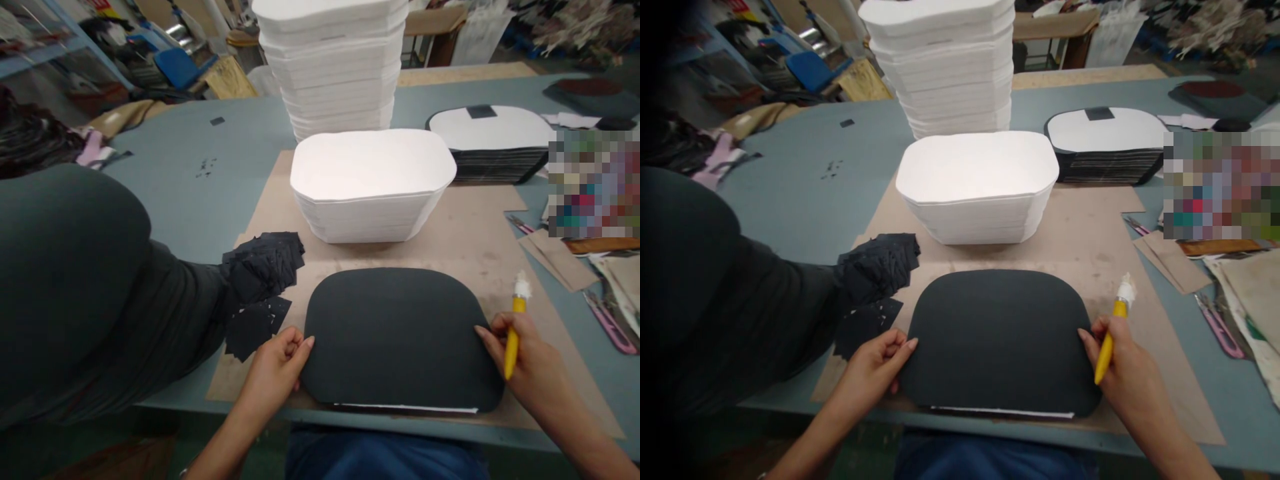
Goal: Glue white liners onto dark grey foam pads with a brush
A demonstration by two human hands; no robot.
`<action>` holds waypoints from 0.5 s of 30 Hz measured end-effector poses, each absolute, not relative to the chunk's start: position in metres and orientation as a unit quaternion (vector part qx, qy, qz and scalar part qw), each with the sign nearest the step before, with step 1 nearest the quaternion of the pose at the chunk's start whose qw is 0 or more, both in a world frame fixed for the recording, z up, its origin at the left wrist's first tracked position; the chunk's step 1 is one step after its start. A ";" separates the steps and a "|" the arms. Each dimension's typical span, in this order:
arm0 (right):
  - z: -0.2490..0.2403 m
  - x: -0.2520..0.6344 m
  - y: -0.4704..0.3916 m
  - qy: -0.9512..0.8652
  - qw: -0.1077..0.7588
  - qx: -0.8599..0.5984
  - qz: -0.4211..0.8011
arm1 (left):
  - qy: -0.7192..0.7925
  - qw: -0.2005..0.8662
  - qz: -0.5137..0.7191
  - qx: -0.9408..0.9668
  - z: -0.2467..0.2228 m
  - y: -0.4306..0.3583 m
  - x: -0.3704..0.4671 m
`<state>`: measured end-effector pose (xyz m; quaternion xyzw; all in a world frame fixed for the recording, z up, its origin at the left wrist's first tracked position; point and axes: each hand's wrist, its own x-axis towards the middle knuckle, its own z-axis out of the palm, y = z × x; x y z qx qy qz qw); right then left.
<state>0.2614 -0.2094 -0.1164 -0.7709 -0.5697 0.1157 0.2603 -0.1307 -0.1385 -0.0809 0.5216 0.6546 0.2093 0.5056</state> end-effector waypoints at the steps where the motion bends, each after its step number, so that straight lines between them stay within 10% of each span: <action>1: -0.117 0.261 -0.210 -0.570 0.259 -0.771 0.114 | 0.654 0.504 0.207 0.525 -0.081 -0.139 -0.131; 10: -0.107 0.257 -0.214 -0.556 0.245 -0.791 0.072 | 0.684 0.373 0.250 0.575 -0.087 -0.146 -0.140; 15: -0.106 0.245 -0.214 -0.554 0.313 -0.751 0.177 | 0.639 0.499 0.285 0.511 -0.071 -0.157 -0.124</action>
